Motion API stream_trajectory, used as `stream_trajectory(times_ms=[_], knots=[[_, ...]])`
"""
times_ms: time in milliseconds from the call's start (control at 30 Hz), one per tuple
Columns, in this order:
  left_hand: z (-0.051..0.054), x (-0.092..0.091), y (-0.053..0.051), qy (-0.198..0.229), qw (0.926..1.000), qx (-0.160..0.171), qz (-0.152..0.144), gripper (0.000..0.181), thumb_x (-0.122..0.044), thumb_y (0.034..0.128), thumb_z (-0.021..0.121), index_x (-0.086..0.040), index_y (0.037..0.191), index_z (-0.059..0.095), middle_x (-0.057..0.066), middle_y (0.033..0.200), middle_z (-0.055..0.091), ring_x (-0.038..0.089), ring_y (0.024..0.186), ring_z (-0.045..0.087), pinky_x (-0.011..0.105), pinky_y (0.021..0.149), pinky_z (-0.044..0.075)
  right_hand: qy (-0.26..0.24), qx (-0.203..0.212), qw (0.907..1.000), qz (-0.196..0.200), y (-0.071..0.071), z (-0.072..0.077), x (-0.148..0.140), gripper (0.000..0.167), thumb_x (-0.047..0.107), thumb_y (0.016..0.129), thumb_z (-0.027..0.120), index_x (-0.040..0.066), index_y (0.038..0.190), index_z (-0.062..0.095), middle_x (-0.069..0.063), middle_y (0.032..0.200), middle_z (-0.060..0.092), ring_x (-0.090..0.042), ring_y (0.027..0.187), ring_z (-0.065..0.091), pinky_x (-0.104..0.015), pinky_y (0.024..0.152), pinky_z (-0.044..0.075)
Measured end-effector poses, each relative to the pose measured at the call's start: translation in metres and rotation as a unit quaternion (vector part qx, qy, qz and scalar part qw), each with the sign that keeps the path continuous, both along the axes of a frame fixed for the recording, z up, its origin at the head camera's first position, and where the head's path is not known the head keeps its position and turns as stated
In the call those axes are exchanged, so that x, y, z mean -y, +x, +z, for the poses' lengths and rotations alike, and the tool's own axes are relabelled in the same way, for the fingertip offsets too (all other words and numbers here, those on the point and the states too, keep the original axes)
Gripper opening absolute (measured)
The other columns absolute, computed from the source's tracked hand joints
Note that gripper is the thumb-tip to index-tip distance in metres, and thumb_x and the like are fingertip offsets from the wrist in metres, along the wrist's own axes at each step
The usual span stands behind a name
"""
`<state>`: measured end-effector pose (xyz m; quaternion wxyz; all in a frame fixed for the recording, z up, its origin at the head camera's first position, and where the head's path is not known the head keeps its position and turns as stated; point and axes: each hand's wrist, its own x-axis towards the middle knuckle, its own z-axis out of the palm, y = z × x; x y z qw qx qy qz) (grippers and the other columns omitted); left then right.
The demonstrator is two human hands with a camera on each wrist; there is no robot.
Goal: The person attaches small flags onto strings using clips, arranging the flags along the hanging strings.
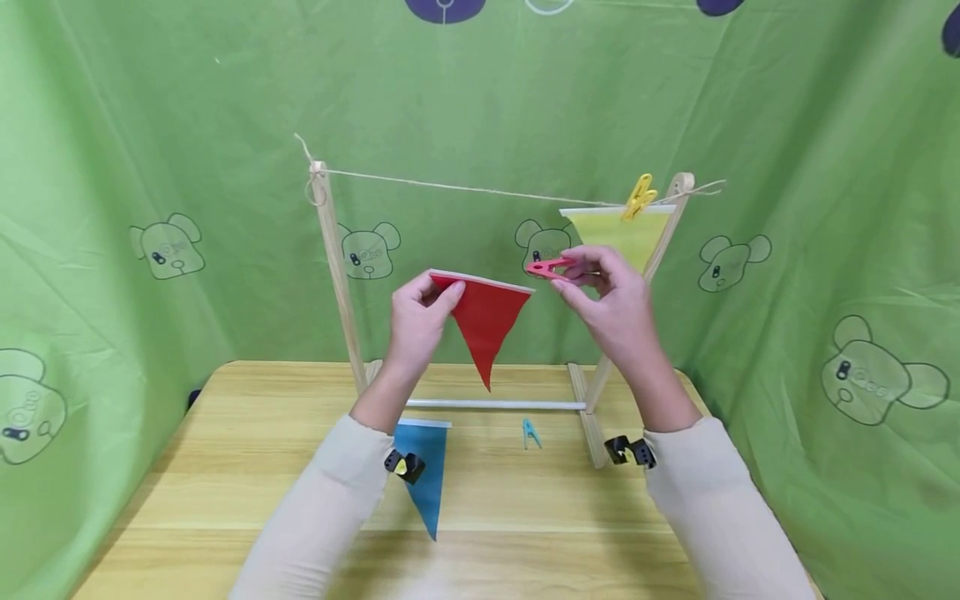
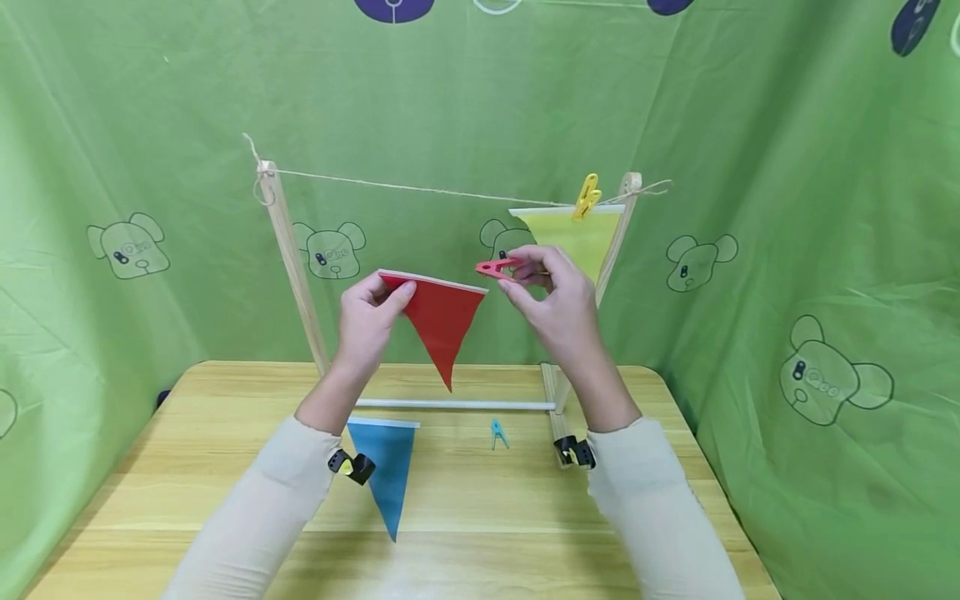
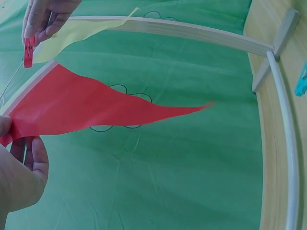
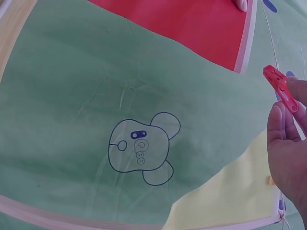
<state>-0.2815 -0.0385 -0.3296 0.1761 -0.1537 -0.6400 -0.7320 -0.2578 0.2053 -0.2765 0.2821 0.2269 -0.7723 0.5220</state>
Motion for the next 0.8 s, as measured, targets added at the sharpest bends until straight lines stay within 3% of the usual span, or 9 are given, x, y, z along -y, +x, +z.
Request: stream_trajectory(times_ms=[800], knots=[[0.019, -0.009, -0.011, 0.055, 0.9984, 0.005, -0.012, 0.015, -0.007, 0.0954, 0.073, 0.004, 0.105, 0.073, 0.000, 0.084, 0.070, 0.013, 0.076, 0.061, 0.024, 0.068, 0.056, 0.013, -0.037, 0.9992, -0.005, -0.006, 0.036, 0.002, 0.034, -0.004, 0.088, 0.077, -0.007, 0.120, 0.066, -0.009, 0.115, 0.066, -0.014, 0.096, 0.065, -0.018, 0.089, 0.056]])
